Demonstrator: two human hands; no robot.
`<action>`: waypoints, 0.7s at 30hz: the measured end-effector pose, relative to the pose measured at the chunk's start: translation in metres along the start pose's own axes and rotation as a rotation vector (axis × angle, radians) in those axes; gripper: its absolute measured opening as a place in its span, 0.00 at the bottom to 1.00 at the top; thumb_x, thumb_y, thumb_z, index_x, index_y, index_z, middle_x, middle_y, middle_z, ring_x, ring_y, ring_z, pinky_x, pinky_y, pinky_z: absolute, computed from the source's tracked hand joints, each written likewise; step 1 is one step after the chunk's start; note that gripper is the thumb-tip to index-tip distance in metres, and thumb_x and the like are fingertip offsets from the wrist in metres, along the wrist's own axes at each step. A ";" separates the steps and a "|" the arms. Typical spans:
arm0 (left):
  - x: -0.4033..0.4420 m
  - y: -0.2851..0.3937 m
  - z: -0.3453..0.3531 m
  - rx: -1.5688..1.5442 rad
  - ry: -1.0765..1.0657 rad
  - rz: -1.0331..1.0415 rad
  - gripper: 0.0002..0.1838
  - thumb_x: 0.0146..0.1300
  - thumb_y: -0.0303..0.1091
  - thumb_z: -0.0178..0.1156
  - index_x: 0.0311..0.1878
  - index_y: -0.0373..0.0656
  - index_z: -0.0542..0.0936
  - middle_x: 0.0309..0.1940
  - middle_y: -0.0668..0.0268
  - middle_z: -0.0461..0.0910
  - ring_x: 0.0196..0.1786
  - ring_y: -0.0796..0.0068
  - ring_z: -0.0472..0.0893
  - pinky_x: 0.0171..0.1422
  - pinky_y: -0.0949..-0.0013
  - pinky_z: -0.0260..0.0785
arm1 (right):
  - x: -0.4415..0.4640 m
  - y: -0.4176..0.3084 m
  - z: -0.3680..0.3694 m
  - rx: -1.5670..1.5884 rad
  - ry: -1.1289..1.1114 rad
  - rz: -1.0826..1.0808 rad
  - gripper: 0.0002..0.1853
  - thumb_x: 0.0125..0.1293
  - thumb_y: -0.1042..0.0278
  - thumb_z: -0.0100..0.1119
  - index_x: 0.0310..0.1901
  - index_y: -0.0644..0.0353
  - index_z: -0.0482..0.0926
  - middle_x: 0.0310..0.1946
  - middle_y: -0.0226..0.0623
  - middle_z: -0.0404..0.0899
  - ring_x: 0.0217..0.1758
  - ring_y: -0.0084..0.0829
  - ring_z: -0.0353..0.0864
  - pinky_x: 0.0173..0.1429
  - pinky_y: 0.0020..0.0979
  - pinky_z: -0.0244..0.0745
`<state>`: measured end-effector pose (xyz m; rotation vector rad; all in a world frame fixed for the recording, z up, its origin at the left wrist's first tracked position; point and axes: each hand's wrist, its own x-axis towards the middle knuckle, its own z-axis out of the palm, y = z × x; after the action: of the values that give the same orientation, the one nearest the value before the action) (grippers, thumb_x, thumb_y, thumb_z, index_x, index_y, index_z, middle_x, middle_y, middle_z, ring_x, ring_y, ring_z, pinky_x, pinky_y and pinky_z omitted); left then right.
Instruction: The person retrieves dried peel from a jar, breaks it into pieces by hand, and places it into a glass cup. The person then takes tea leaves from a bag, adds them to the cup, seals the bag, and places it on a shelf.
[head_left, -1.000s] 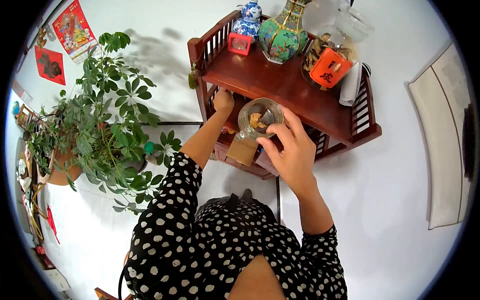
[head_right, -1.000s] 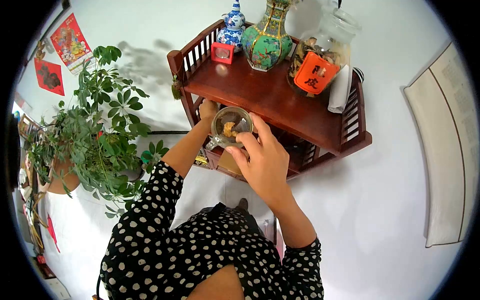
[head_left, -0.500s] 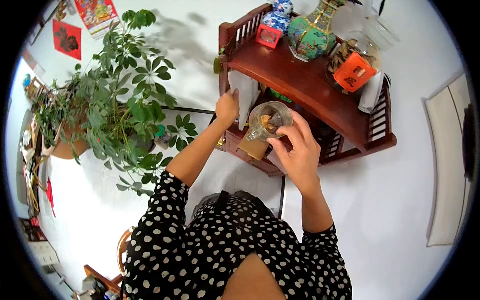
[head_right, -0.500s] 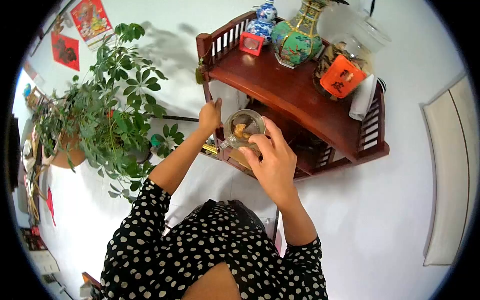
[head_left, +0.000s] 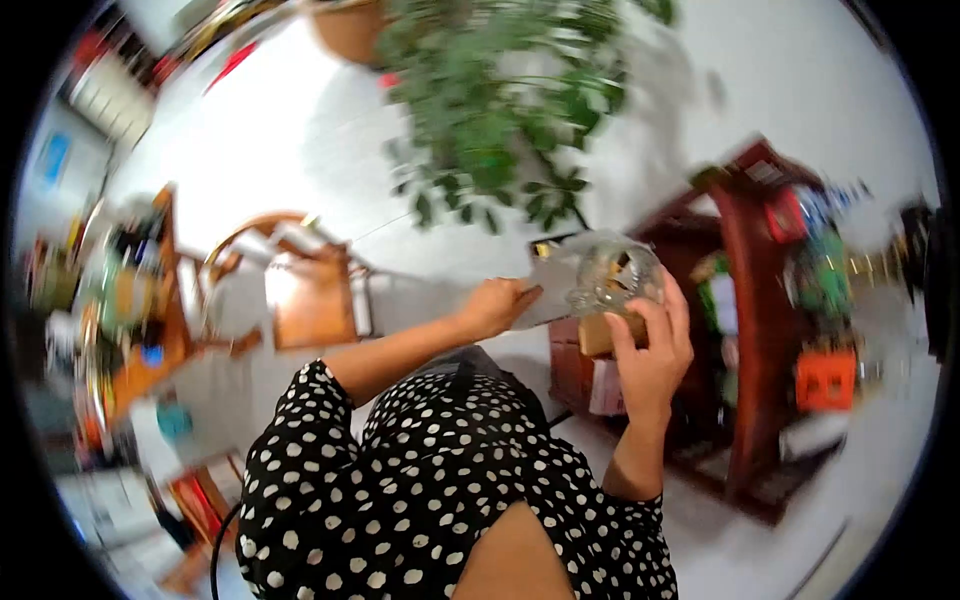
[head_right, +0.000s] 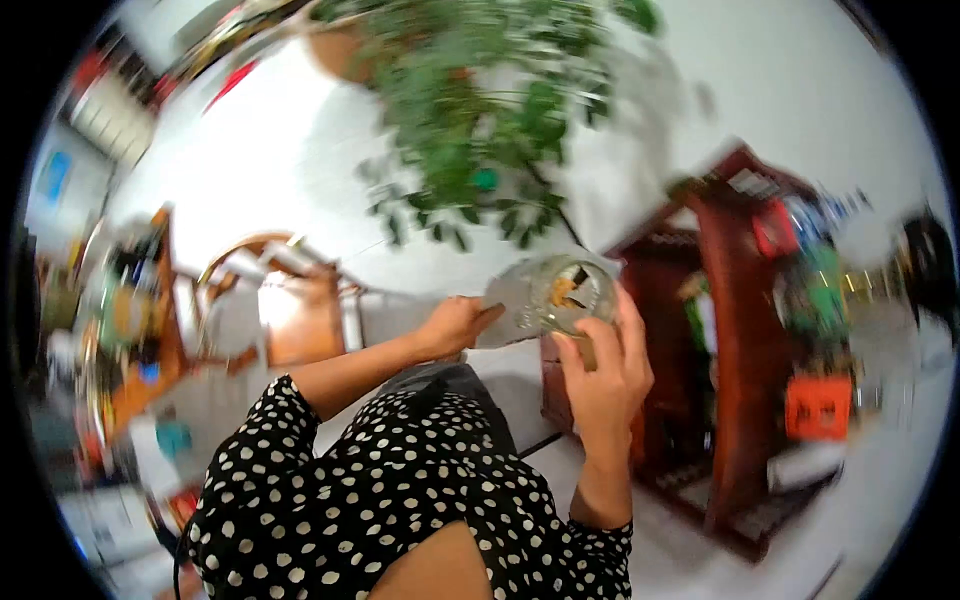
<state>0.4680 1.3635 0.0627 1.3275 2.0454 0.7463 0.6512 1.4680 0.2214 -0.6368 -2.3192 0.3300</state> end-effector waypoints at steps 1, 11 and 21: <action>-0.019 -0.021 0.002 -0.001 0.096 0.026 0.19 0.75 0.48 0.48 0.50 0.44 0.81 0.25 0.49 0.81 0.31 0.46 0.83 0.40 0.50 0.75 | 0.000 -0.008 0.013 0.040 -0.028 -0.058 0.14 0.49 0.71 0.76 0.36 0.58 0.80 0.61 0.48 0.76 0.53 0.48 0.82 0.49 0.39 0.81; -0.235 -0.124 -0.017 -0.005 0.833 -0.357 0.21 0.77 0.49 0.47 0.47 0.42 0.81 0.22 0.52 0.80 0.24 0.54 0.82 0.34 0.53 0.74 | 0.001 -0.155 0.123 0.426 -0.373 -0.546 0.13 0.50 0.69 0.75 0.36 0.57 0.80 0.61 0.47 0.77 0.48 0.44 0.84 0.46 0.37 0.80; -0.444 -0.205 -0.041 -0.305 1.319 -0.813 0.30 0.76 0.56 0.46 0.36 0.35 0.80 0.18 0.56 0.77 0.20 0.61 0.80 0.28 0.59 0.72 | -0.048 -0.360 0.198 0.693 -0.526 -0.918 0.12 0.52 0.69 0.74 0.36 0.60 0.81 0.60 0.46 0.77 0.43 0.39 0.86 0.43 0.35 0.81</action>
<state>0.4633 0.8743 0.0173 -0.4501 2.8360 1.6259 0.4189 1.1268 0.1955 0.9253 -2.4434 0.8486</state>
